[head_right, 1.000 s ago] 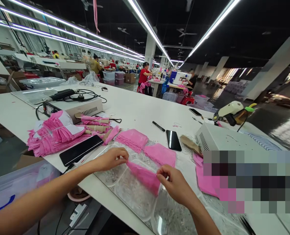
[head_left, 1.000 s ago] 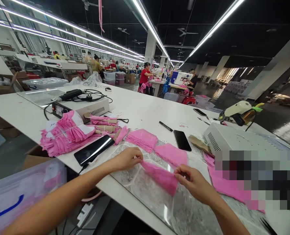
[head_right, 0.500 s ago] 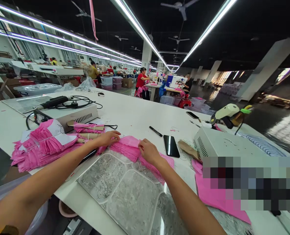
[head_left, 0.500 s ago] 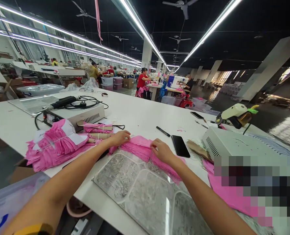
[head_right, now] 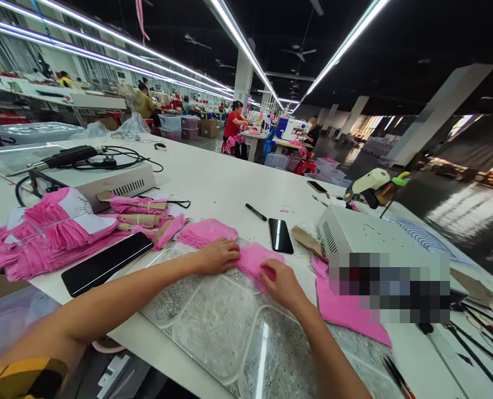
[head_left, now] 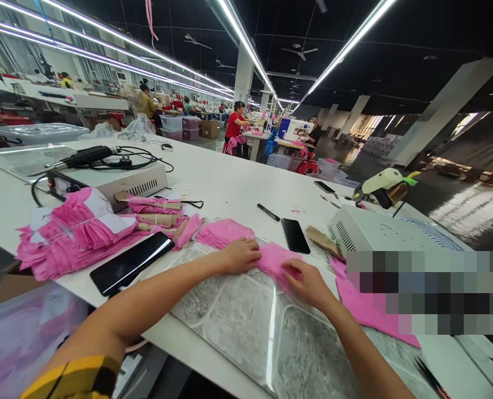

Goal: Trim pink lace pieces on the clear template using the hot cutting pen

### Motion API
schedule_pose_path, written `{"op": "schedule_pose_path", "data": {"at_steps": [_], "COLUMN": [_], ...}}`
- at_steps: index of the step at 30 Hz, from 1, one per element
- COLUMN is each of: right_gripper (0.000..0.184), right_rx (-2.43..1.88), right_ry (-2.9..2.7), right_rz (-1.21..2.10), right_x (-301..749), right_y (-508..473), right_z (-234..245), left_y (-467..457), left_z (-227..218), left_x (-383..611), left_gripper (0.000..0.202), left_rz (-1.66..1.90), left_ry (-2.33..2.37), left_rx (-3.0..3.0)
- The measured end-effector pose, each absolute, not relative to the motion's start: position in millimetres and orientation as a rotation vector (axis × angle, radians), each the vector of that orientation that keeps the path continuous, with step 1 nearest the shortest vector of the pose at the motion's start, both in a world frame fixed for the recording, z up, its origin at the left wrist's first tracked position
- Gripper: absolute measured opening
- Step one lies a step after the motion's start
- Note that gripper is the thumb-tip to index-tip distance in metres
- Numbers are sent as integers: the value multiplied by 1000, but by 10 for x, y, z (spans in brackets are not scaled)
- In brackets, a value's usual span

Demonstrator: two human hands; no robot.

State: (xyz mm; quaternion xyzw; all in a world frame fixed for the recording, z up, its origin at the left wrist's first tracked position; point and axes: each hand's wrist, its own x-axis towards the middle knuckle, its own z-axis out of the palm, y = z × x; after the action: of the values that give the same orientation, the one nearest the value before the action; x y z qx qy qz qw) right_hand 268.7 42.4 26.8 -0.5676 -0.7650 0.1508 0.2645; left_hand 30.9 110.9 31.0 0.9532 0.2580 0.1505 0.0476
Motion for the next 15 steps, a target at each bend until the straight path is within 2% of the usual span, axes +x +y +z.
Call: {"op": "schedule_pose_path", "data": {"at_steps": [5, 10, 15], "right_gripper": [21, 36, 12], "right_rx": [-1548, -1695, -1742], "right_ry": [-2119, -2038, -2026], "right_rz": [321, 91, -62], "right_x": [2640, 2392, 2323], "right_y": [341, 297, 322], "right_z": [262, 218, 212], "left_y": [1199, 1128, 1033], "left_z": [340, 454, 478], "left_x": [425, 540, 519], "left_gripper": [16, 18, 20], "left_rz": [458, 480, 479], "left_ry": [825, 896, 881], "left_rx": [2936, 2974, 3024]}}
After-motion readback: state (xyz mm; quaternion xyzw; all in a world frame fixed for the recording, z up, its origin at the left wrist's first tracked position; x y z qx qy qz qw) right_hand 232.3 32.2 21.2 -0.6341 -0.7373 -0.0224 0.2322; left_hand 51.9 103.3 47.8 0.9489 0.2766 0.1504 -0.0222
